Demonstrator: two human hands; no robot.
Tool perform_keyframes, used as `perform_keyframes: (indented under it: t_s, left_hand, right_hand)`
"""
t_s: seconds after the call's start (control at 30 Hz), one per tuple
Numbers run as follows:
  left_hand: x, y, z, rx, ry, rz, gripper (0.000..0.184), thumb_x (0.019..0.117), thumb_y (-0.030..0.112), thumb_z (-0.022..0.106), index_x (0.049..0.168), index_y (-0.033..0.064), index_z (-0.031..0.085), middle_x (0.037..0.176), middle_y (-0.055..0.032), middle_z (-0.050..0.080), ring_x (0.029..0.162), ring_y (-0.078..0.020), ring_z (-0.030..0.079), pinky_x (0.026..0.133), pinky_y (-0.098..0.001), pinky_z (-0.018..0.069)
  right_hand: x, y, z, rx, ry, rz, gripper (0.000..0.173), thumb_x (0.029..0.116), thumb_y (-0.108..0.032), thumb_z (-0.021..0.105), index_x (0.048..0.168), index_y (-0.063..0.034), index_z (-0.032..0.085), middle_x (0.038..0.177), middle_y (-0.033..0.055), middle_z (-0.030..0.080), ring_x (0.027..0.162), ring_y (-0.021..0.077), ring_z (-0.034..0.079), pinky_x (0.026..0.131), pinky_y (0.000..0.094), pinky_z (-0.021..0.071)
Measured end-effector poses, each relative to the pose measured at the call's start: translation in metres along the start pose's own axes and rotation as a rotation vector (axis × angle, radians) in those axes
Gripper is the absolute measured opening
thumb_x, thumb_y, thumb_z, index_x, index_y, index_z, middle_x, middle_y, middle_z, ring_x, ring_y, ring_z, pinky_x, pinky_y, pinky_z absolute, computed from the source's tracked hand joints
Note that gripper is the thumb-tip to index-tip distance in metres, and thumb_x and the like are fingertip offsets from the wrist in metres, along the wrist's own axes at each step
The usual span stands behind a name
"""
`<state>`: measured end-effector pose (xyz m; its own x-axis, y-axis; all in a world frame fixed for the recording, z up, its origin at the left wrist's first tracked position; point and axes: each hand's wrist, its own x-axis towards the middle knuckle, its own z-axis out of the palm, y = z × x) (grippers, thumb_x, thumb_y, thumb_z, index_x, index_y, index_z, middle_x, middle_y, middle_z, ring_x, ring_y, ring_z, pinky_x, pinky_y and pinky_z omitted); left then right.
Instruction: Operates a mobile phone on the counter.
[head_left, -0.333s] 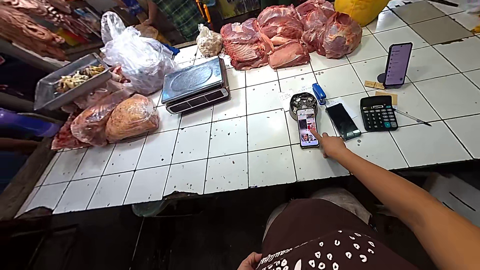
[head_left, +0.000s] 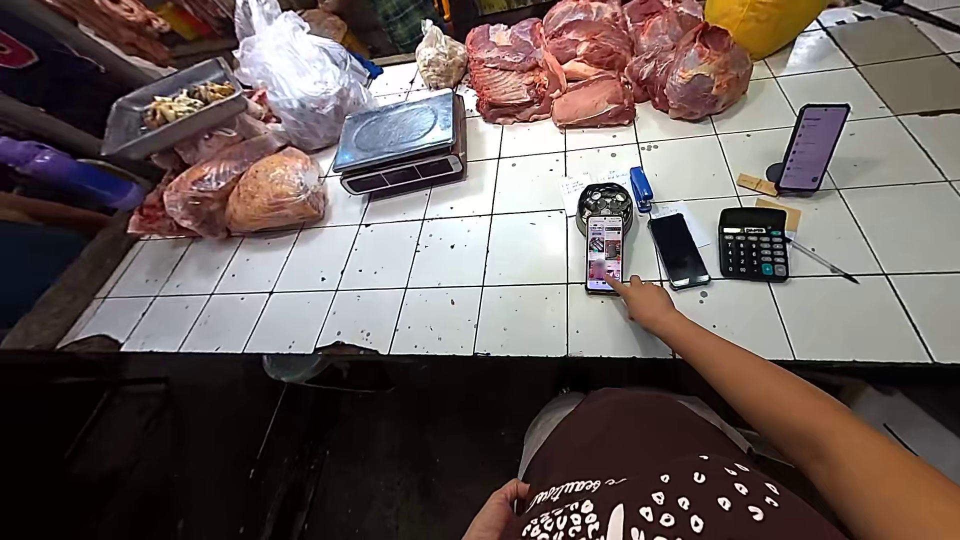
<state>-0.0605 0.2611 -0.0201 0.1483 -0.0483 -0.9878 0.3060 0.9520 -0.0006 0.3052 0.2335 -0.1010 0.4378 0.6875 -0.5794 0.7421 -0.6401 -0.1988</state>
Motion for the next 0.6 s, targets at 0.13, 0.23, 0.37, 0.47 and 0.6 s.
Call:
perform_keyframes:
  t_s: [0.13,0.23,0.37,0.47,0.6]
  left_hand:
    - [0.009,-0.027,0.030,-0.029,-0.006,-0.023,0.037,0.1065,0.015,0.032,0.078,0.0136,0.056,0.060,-0.0005,0.064,0.051,-0.0052,0.061,0.048,-0.0202,0.0506]
    - [0.041,-0.056,0.034,-0.002,-0.048,-0.015,0.038,0.1063,0.013,0.032,0.078,0.0143,0.056,0.061,0.0006,0.064,0.052,-0.0046,0.061,0.049,-0.0200,0.0511]
    - [0.103,-0.112,0.019,0.004,-0.049,0.012,0.031,0.1078,0.017,0.034,0.083,0.0149,0.054,0.063,0.0012,0.059,0.053,-0.0066,0.057,0.051,-0.0224,0.0497]
    - [0.160,-0.167,-0.015,0.198,-0.194,0.205,0.024,0.1090,0.017,0.038,0.099,0.0106,0.059,0.077,-0.0004,0.063,0.069,-0.0081,0.062,0.065,-0.0260,0.0538]
    - [0.180,-0.230,-0.004,0.031,-0.111,0.259,0.020,0.1055,0.017,0.046,0.096,0.0100,0.062,0.077,-0.0029,0.066,0.070,-0.0111,0.065,0.065,-0.0291,0.0555]
  right_hand:
    - [0.001,0.010,-0.003,0.002,-0.023,-0.069,0.091,0.0928,-0.003,0.070,0.165,-0.0316,0.022,0.146,0.0343,0.046,0.118,0.0548,0.058,0.092,0.0642,0.0508]
    - [0.001,0.014,-0.003,0.008,-0.035,-0.120,0.089,0.0951,-0.005,0.068,0.166,-0.0302,0.020,0.145,0.0343,0.046,0.120,0.0542,0.057,0.093,0.0632,0.0507]
    - [0.004,0.021,0.003,0.031,-0.024,-0.159,0.097,0.0951,-0.009,0.070,0.167,-0.0268,0.008,0.144,0.0336,0.047,0.119,0.0531,0.058,0.092,0.0620,0.0517]
    - [0.008,0.027,0.001,0.063,-0.017,-0.149,0.108,0.0925,-0.017,0.076,0.167,-0.0159,-0.002,0.147,0.0330,0.045,0.112,0.0517,0.062,0.090,0.0632,0.0528]
    - [0.009,0.036,-0.002,0.070,-0.004,-0.126,0.119,0.0896,-0.029,0.081,0.165,-0.0102,-0.008,0.148,0.0322,0.044,0.105,0.0493,0.067,0.088,0.0626,0.0541]
